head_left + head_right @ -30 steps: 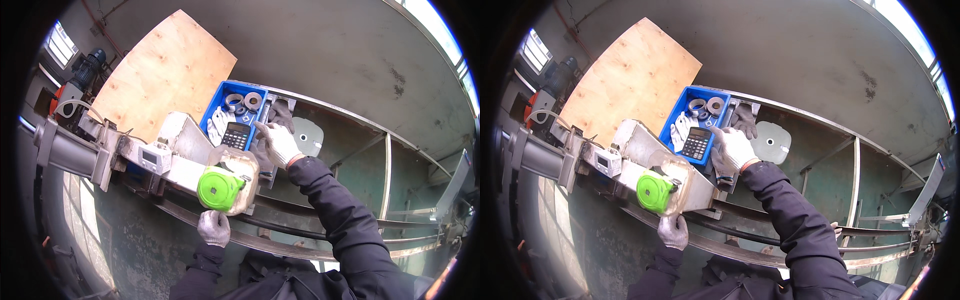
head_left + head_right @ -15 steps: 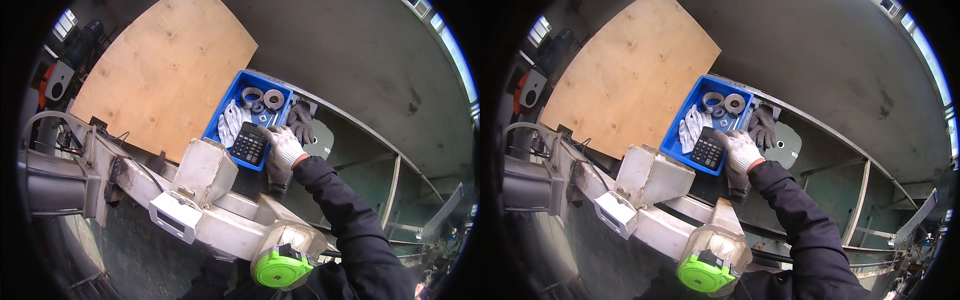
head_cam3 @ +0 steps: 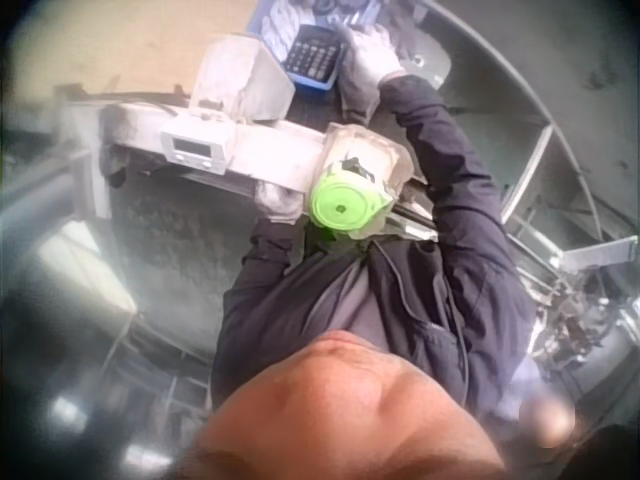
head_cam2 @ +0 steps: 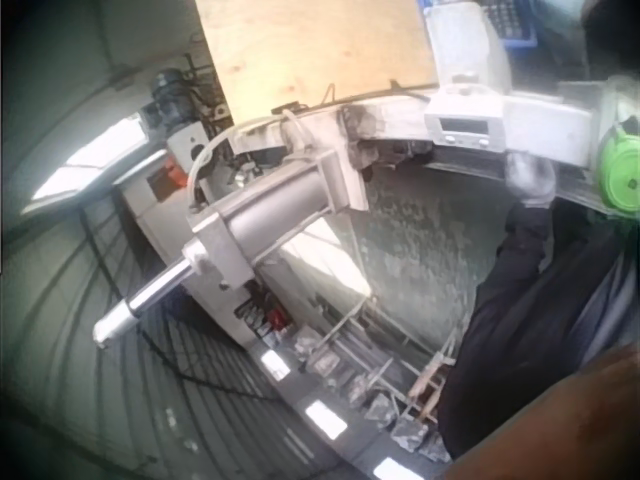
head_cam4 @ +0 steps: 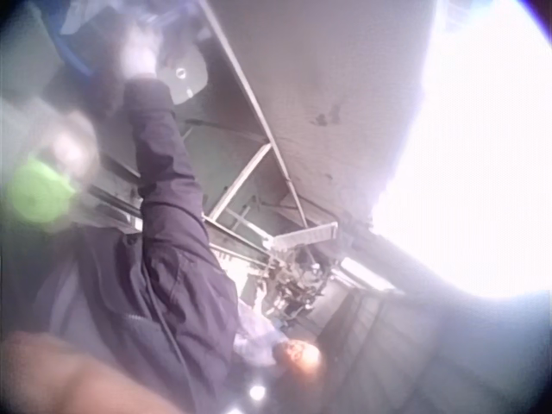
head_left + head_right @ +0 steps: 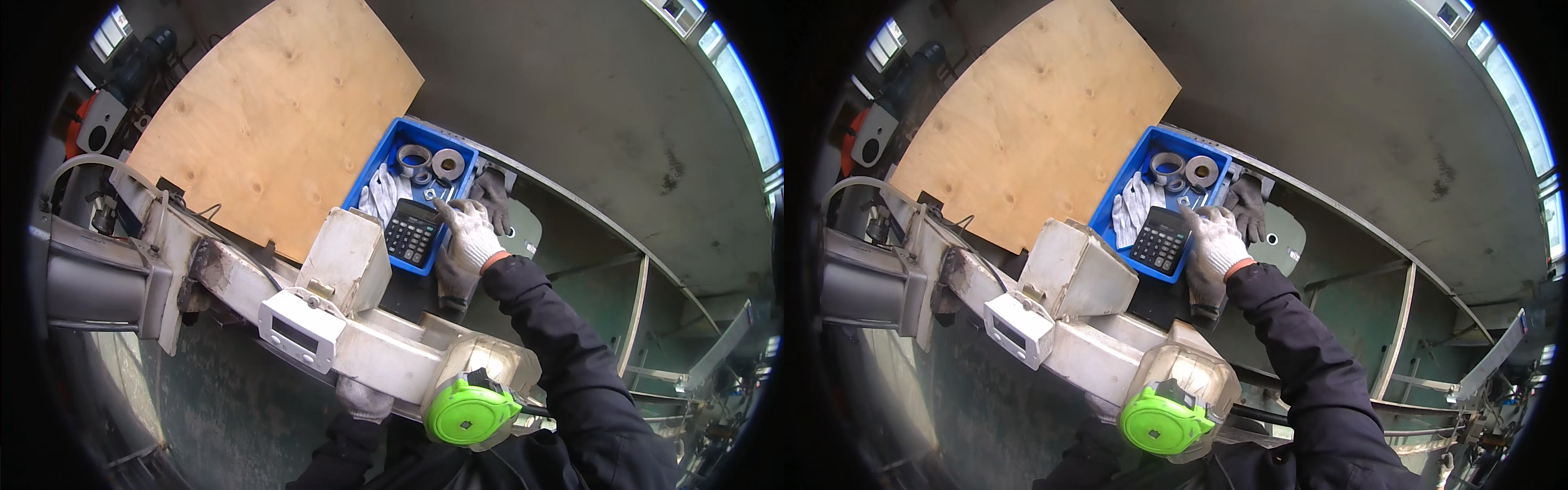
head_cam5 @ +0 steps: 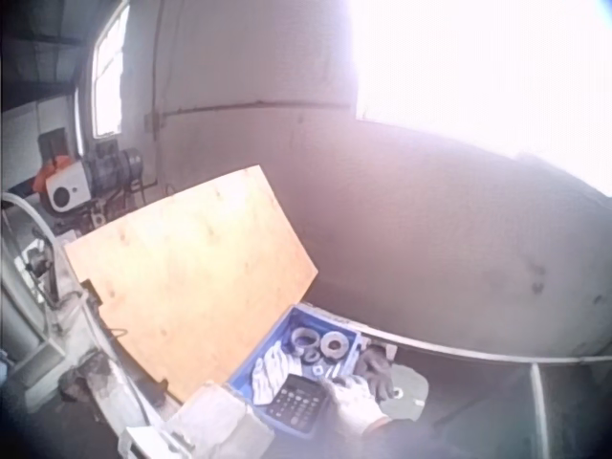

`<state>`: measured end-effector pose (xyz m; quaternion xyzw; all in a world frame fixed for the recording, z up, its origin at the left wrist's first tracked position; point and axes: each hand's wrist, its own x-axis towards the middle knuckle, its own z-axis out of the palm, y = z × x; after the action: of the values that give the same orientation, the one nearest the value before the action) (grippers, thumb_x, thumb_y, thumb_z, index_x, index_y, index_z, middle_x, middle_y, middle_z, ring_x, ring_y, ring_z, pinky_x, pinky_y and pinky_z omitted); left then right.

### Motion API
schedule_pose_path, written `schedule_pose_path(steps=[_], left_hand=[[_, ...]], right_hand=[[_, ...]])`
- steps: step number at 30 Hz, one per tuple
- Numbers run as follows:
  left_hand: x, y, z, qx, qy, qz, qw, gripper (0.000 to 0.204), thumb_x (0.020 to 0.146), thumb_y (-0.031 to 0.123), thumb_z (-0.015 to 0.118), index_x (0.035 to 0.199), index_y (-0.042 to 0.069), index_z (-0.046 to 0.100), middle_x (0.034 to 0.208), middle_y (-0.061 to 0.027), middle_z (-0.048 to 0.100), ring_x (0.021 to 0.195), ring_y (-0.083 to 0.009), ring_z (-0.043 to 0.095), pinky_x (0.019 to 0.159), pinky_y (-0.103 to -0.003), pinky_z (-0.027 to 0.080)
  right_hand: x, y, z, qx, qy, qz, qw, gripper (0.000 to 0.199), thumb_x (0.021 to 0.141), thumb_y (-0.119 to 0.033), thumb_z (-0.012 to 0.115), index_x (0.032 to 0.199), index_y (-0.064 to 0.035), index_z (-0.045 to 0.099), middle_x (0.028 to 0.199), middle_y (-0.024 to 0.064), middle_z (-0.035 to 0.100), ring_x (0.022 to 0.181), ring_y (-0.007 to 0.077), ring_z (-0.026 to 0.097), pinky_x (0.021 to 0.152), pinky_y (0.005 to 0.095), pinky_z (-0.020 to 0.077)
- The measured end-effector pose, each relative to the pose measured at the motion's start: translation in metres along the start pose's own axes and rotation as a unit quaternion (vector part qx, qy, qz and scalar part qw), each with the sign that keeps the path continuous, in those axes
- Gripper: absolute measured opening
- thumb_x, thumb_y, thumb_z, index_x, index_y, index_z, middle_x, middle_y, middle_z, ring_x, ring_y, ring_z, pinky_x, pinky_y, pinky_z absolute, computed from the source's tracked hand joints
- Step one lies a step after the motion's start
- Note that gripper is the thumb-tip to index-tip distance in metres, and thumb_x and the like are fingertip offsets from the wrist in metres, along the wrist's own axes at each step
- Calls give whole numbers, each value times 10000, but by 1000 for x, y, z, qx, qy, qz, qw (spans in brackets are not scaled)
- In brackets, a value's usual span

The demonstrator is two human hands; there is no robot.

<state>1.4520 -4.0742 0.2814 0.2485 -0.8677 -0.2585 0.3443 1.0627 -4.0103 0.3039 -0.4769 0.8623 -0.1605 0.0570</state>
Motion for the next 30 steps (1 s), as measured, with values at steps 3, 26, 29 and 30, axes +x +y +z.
schedule_pose_path(steps=[3,26,29,30], left_hand=[[2,1,-4,29,-26,30,999,339,844,130,863,1161,26,805,1110,-212,774,1017,-497,759,848,-600,636],[-11,-5,-3,93,-59,4,994,135,835,62,809,945,118,756,825,-96,646,811,-381,690,712,-553,571],[-12,-5,-4,93,-77,-6,993,144,838,64,808,962,118,760,828,-97,647,821,-380,693,719,-551,572],[-12,-5,-5,96,-84,-11,992,146,839,65,808,967,118,760,828,-97,646,826,-379,694,722,-550,573]], right_hand=[[-3,1,1,-10,7,7,1000,945,857,0,742,1750,-171,482,1583,271,629,1537,546,501,1276,617,466],[-60,12,-28,-24,58,-63,996,952,802,98,625,1721,-119,502,1506,193,723,1480,463,566,1288,622,388],[-48,3,-16,-20,-3,-47,999,889,886,30,654,1743,-127,477,1561,272,646,1496,511,537,1284,629,406],[-44,0,-11,-29,1,-47,998,864,919,-4,666,1750,-131,469,1573,293,623,1496,528,529,1282,632,411]])
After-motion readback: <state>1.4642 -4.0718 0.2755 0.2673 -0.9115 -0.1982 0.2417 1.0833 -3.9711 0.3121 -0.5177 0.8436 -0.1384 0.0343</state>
